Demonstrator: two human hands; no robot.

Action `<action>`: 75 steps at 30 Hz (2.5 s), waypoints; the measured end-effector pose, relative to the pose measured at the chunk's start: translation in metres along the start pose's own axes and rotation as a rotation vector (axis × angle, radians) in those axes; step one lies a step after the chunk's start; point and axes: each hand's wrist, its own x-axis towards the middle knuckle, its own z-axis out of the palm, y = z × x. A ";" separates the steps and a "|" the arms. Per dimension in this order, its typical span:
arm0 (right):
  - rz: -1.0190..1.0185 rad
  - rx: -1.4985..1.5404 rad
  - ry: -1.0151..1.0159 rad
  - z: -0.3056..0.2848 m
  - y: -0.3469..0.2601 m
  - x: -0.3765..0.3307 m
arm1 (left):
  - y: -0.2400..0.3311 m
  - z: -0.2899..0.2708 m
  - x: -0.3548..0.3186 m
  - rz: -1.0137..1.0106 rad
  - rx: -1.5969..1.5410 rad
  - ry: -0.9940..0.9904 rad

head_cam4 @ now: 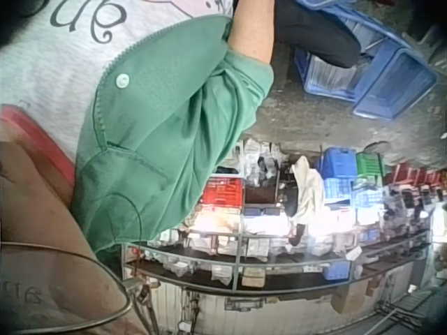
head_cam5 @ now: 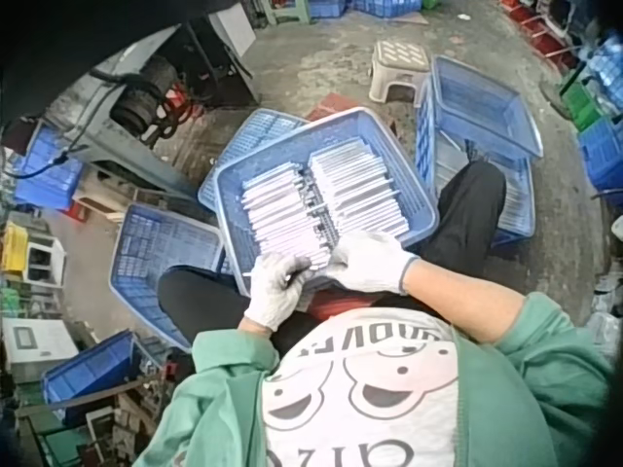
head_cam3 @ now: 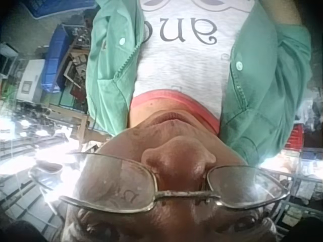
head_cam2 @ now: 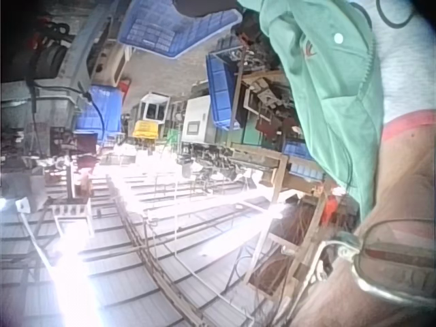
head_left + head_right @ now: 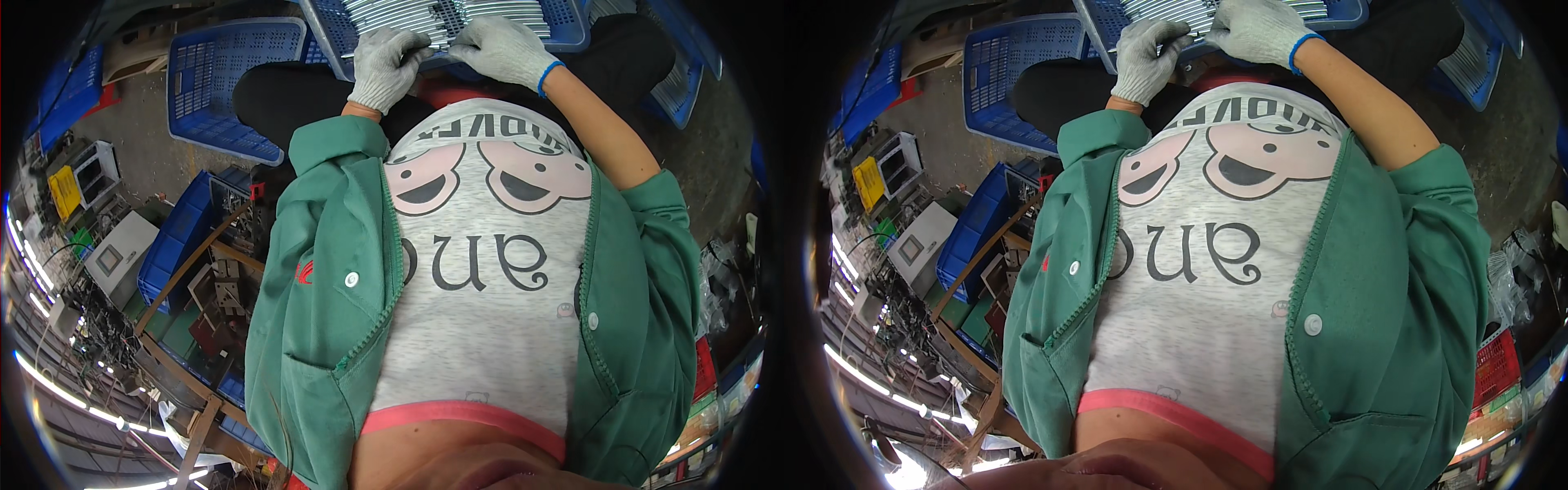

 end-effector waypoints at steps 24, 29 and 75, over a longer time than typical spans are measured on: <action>-0.118 0.133 0.046 0.006 0.028 0.024 | -0.003 0.009 0.007 -0.099 -0.227 -0.021; -0.108 0.121 0.050 0.001 0.025 0.022 | 0.000 0.008 0.005 -0.198 -0.327 0.008; 0.251 0.529 0.418 0.010 0.081 -0.026 | -0.039 0.038 0.031 -0.242 0.336 -0.142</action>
